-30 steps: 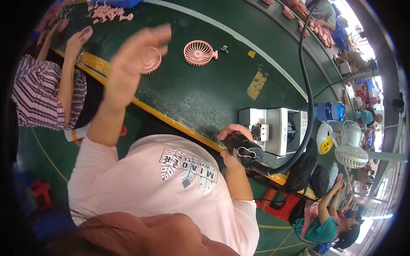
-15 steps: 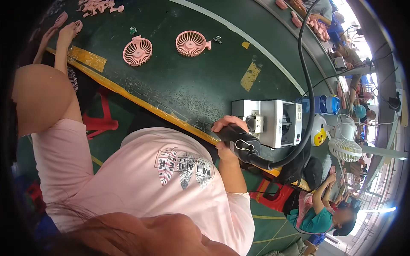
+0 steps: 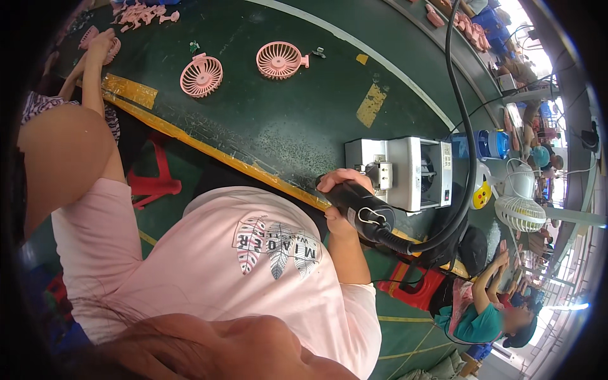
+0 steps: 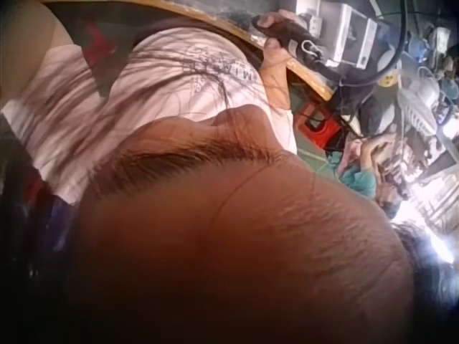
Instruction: The person assembles small fans by aligning fan grill components by hand, driving screws into the casings with an electric screwdriver, and placing the assembled fan parts onto a conveyor belt.
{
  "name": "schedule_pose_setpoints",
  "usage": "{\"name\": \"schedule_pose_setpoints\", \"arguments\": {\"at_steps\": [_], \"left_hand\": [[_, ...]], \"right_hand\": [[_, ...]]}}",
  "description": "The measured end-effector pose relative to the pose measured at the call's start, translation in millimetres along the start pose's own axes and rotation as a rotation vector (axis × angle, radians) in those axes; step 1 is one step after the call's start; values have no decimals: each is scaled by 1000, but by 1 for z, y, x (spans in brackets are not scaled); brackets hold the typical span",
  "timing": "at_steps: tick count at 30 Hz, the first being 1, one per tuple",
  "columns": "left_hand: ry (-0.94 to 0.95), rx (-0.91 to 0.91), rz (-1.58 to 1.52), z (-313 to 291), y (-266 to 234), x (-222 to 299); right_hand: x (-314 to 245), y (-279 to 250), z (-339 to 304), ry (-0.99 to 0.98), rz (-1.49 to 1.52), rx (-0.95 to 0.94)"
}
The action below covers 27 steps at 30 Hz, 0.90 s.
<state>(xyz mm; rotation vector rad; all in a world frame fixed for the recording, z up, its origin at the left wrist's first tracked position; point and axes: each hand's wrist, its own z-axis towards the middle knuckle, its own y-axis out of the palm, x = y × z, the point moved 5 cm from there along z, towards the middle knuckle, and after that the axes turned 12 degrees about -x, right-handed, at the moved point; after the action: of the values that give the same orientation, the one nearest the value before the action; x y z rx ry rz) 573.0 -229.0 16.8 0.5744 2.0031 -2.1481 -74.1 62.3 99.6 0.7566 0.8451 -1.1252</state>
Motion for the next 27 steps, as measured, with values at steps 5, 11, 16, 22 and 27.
{"name": "schedule_pose_setpoints", "arguments": {"at_steps": [5, 11, 16, 22, 27], "left_hand": [[316, -221, -129, 6, -10, 96], [367, -143, -1035, -8, 10, 103], [444, -427, -1961, -15, 4, 96], [734, -344, -2283, -46, -134, 166], [504, 129, -2046, -129, 35, -59]], "right_hand": [[-4, -8, -4, -10, 8, 24], [-2, -3, -1, 13, -5, -7], [-2, 1, -2, 15, 22, -9], [1, 3, -5, 32, 38, -24], [-5, 3, -3, -40, -40, 12]]}}
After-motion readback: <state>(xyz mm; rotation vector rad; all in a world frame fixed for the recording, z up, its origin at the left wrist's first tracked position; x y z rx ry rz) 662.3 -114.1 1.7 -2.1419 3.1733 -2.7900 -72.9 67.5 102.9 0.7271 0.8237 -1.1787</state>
